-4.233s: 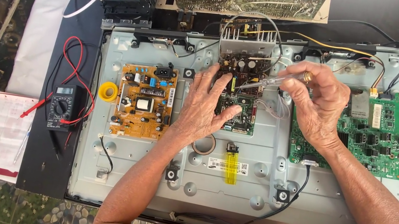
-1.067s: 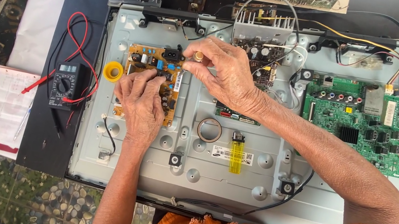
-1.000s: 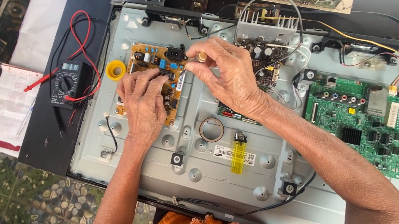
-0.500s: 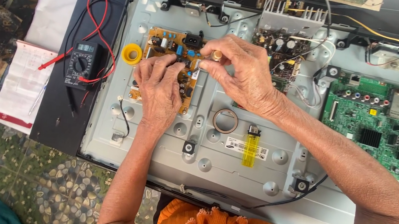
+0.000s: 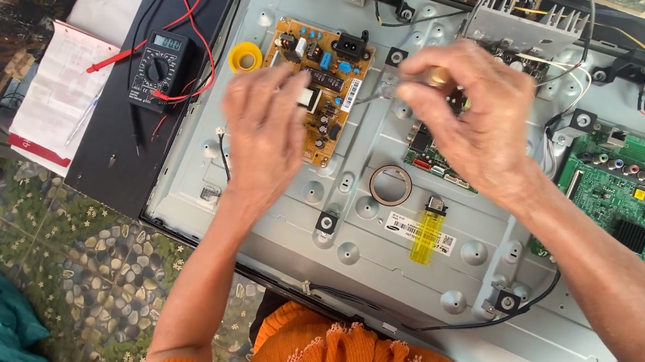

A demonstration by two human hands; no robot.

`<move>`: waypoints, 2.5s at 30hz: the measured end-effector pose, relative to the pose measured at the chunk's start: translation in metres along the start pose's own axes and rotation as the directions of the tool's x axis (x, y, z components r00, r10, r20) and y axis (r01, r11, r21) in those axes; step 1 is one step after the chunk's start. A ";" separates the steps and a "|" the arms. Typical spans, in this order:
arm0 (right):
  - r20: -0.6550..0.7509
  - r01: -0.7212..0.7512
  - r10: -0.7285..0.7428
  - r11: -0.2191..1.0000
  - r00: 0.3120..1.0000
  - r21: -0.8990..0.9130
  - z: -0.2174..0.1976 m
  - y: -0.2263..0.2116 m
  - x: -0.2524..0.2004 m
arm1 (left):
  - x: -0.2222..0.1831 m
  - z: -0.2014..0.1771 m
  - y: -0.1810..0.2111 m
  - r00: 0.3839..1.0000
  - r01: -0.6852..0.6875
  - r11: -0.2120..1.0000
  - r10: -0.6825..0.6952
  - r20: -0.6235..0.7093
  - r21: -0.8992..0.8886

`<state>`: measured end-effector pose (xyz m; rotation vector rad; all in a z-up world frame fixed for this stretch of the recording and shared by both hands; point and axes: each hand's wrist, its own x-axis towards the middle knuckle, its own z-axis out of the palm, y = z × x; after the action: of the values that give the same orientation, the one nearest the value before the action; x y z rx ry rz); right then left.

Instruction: Routing and connecting internal cables and wires within a television chassis during repair.

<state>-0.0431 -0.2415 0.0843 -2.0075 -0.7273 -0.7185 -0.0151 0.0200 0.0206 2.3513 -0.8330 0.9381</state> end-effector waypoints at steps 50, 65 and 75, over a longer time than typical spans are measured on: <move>0.245 -0.178 0.385 0.788 0.890 -0.589 -0.055 -0.046 -0.127 | -0.104 -0.037 -0.008 0.950 0.311 0.945 -0.308 -0.053 0.097; 0.463 0.260 -0.102 0.920 0.881 -0.292 0.055 -0.022 0.000 | -0.093 -0.046 -0.005 0.849 0.520 0.846 -0.527 -0.040 -0.120; 0.420 0.280 -0.187 0.944 0.888 -0.172 0.163 0.021 0.031 | -0.094 -0.032 -0.021 0.855 0.504 0.853 -0.514 -0.061 -0.135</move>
<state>0.0276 -0.1039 0.0193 -2.3375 -1.1922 -0.5495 -0.0700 0.0880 -0.0314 2.2340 -0.1875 0.7392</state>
